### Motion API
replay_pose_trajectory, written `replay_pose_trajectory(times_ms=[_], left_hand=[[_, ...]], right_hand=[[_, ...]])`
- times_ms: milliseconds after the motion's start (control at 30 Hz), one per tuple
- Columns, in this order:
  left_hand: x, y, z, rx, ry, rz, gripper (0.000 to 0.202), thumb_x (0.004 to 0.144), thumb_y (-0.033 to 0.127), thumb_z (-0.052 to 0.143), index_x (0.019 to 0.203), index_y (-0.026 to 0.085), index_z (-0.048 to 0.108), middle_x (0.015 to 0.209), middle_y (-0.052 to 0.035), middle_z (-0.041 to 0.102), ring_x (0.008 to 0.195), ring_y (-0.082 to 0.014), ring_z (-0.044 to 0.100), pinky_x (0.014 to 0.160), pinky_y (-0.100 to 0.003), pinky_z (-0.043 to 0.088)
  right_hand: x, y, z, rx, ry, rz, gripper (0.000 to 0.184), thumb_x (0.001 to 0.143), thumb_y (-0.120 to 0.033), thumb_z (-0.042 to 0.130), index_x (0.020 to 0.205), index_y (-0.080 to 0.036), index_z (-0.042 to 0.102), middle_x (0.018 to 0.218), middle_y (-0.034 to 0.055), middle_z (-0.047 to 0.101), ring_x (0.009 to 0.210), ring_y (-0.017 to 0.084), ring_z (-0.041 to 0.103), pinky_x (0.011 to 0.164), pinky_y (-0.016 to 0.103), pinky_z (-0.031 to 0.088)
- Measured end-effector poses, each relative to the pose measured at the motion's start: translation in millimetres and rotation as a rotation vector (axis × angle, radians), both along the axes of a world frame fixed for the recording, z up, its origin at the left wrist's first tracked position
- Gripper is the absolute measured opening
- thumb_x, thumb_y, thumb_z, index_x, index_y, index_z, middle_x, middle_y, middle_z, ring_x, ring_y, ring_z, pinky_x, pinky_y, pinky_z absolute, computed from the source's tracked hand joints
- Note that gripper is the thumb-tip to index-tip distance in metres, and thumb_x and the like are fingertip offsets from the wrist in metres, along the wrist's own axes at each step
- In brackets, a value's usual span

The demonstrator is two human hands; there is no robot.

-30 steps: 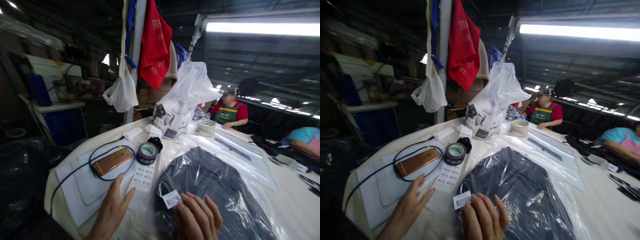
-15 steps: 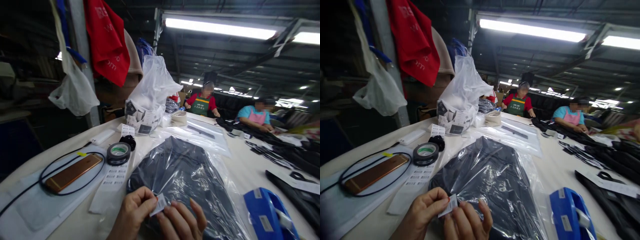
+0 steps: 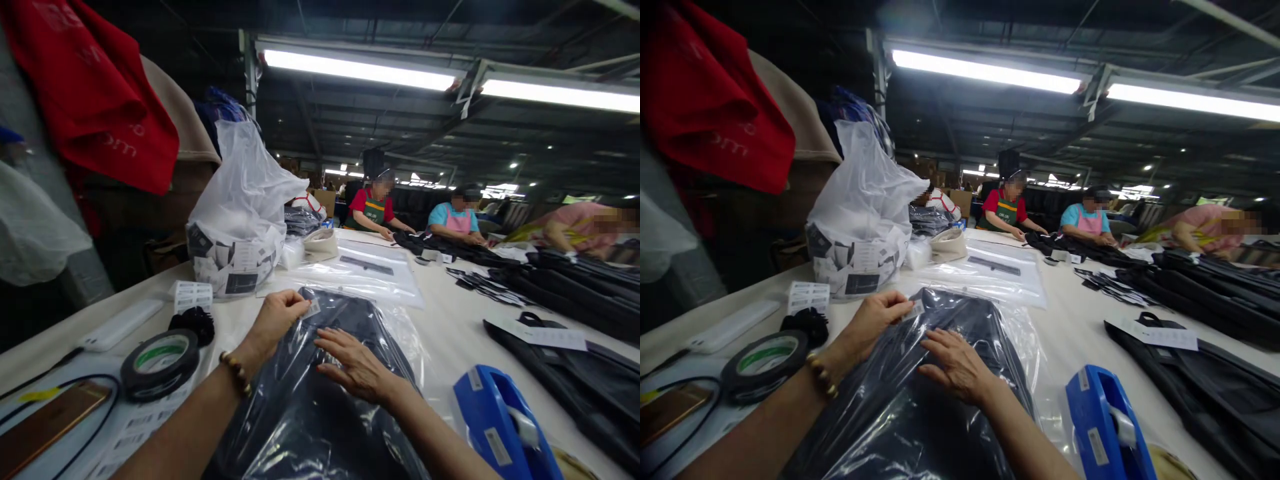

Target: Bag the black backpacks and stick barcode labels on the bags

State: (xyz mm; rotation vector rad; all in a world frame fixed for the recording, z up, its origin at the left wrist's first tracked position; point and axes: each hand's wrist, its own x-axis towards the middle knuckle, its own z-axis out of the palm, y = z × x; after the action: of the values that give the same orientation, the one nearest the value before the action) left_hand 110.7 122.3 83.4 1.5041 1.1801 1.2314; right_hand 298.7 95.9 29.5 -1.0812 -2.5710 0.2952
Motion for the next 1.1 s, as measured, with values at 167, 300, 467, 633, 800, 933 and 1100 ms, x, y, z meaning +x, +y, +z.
replay_pose_trajectory(times_ms=[167,300,467,633,800,933,1100], left_hand=[[45.0,65.0,-19.4,-0.082,0.112,-0.233,0.019,0.053,0.033,0.063,0.051,0.016,0.054,0.046,0.0046,0.046,0.048,-0.0085,0.038,0.048,-0.022,0.028],[61.0,106.3,-46.7,-0.170,0.150,-0.360,0.019,0.054,0.032,0.063,0.051,0.016,0.053,0.046,0.0047,0.046,0.047,-0.0083,0.040,0.048,-0.022,0.030],[64.6,132.0,-85.8,-0.225,0.198,-0.464,0.022,0.054,0.034,0.067,0.054,0.015,0.057,0.048,0.0038,0.049,0.049,-0.0088,0.041,0.049,-0.023,0.030],[60.4,132.7,-108.6,-0.191,0.226,-0.458,0.020,0.061,0.035,0.063,0.060,0.015,0.061,0.055,0.0034,0.053,0.055,-0.0097,0.044,0.055,-0.023,0.032],[60.7,132.7,-114.7,-0.131,0.279,-0.452,0.016,0.060,0.031,0.064,0.057,0.016,0.061,0.057,0.0035,0.054,0.060,-0.0112,0.046,0.059,-0.024,0.033],[62.2,135.1,-119.1,-0.106,0.309,-0.462,0.016,0.061,0.031,0.062,0.057,0.016,0.061,0.058,0.0031,0.054,0.060,-0.0117,0.047,0.059,-0.025,0.034],[63.6,138.0,-125.5,-0.070,0.355,-0.461,0.015,0.062,0.030,0.061,0.059,0.015,0.061,0.061,0.0019,0.056,0.062,-0.0126,0.050,0.060,-0.025,0.036]], right_hand=[[0.7,23.0,-32.5,-0.168,-0.067,0.089,0.061,0.089,-0.058,0.037,0.138,-0.021,0.036,0.145,0.0099,0.034,0.136,0.025,0.024,0.113,0.047,0.014],[8.4,18.4,-54.0,-0.299,-0.060,0.090,0.064,0.089,-0.061,0.033,0.141,-0.023,0.031,0.148,0.0107,0.025,0.138,0.024,0.016,0.113,0.048,0.008],[11.1,19.5,-58.4,-0.367,-0.024,0.073,0.064,0.089,-0.062,0.033,0.141,-0.026,0.029,0.149,0.0071,0.024,0.139,0.022,0.014,0.113,0.047,0.005],[10.3,20.9,-60.2,-0.363,-0.003,0.064,0.063,0.087,-0.060,0.039,0.140,-0.027,0.031,0.149,0.0067,0.024,0.138,0.023,0.018,0.114,0.048,0.008],[9.8,21.1,-61.2,-0.371,-0.024,0.040,0.063,0.088,-0.060,0.039,0.140,-0.026,0.031,0.148,0.0063,0.026,0.138,0.022,0.017,0.114,0.048,0.008],[9.1,21.8,-61.8,-0.350,-0.043,0.033,0.062,0.088,-0.059,0.040,0.140,-0.026,0.032,0.147,0.0058,0.027,0.137,0.023,0.019,0.114,0.048,0.010],[8.6,21.3,-62.4,-0.372,-0.058,0.030,0.062,0.088,-0.060,0.038,0.140,-0.027,0.032,0.148,0.0053,0.027,0.138,0.023,0.017,0.114,0.049,0.010]])
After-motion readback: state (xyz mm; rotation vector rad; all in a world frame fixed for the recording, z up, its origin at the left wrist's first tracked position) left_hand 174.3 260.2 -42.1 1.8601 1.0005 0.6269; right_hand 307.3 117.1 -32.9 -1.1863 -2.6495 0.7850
